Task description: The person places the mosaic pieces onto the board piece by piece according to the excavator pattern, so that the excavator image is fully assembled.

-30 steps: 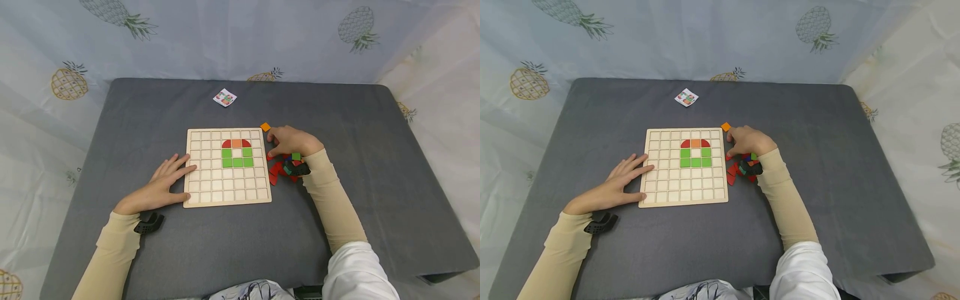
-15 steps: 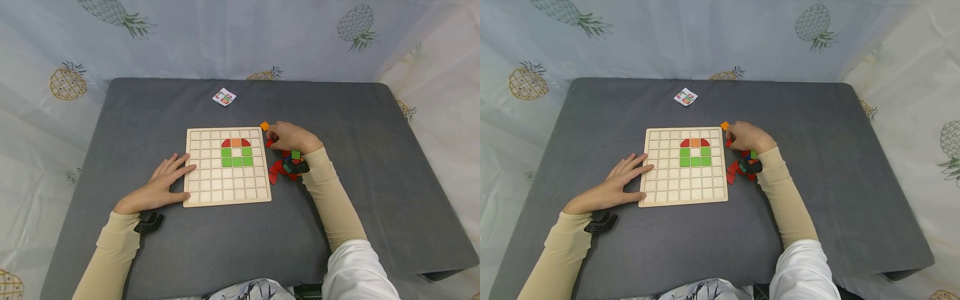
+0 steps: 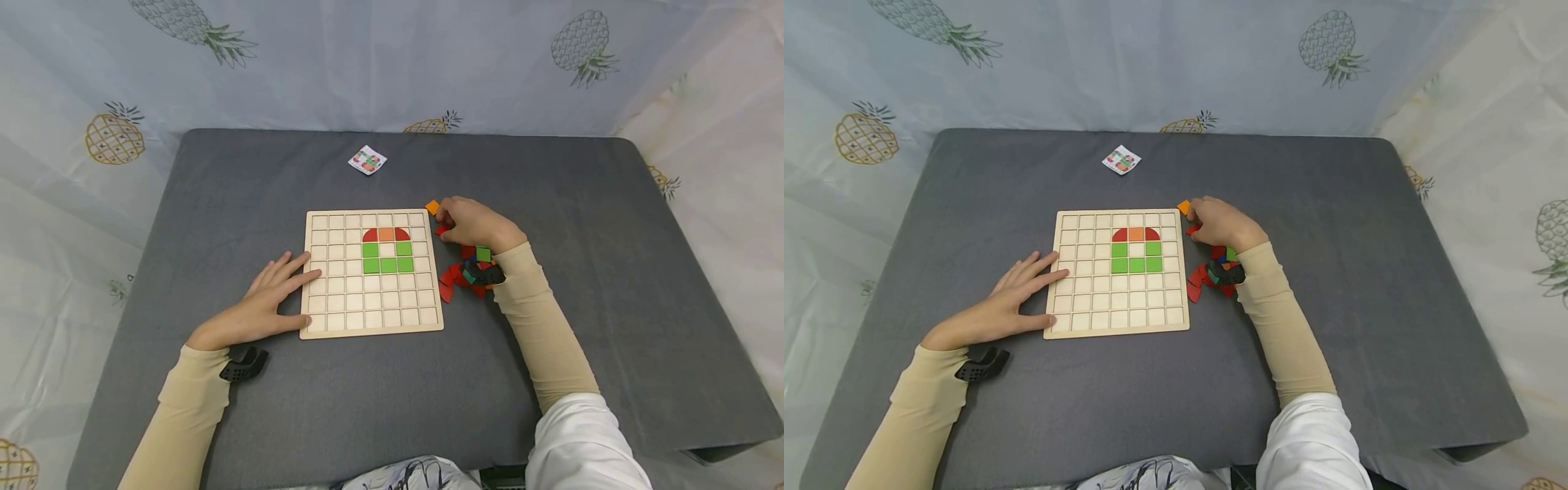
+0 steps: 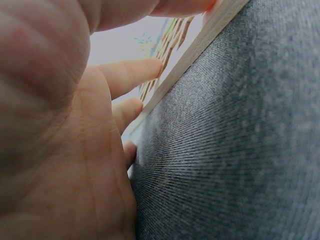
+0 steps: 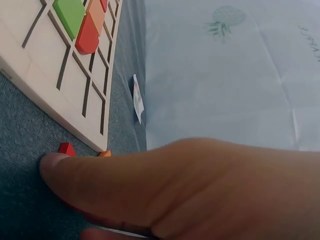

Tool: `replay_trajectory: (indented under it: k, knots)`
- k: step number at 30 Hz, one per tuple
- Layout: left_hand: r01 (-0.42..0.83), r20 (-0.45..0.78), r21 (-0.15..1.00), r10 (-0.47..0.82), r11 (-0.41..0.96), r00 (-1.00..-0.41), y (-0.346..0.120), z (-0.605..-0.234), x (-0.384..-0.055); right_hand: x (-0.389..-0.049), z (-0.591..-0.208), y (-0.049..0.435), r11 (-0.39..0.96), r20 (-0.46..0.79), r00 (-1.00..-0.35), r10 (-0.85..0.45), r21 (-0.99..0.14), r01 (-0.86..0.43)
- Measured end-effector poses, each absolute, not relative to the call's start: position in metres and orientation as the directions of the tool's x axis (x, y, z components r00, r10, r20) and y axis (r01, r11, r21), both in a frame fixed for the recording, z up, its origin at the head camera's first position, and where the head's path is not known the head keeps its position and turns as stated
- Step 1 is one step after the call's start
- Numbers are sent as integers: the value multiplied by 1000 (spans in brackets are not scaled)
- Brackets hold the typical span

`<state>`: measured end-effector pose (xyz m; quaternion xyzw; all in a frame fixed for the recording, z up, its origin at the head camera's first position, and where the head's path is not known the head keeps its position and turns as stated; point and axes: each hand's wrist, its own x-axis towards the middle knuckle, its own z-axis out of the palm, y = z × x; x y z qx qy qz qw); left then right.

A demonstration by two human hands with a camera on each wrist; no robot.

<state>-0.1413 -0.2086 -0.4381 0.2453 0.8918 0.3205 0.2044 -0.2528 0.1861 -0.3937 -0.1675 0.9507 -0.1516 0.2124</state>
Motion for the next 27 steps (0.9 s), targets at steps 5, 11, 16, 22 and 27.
replay_trajectory:
  k: [5,11,16,22,27]
  knots:
    - [306,-209,670,567,677,-797,-208,-439,-141,-253,-394,187,914,-378,-858,-348,-341,-220]
    - [320,-195,667,573,672,-796,-209,-438,-141,-254,-395,190,904,-361,-861,-357,-365,-221]
    - [313,-200,671,571,672,-796,-208,-437,-141,-254,-392,192,874,-284,-886,-367,-430,-225]
    - [314,-195,677,574,665,-795,-207,-437,-141,-252,-391,178,812,-123,-903,-411,-499,-301]
    - [312,-197,676,571,668,-797,-208,-437,-141,-243,-395,149,779,-42,-899,-435,-519,-353]
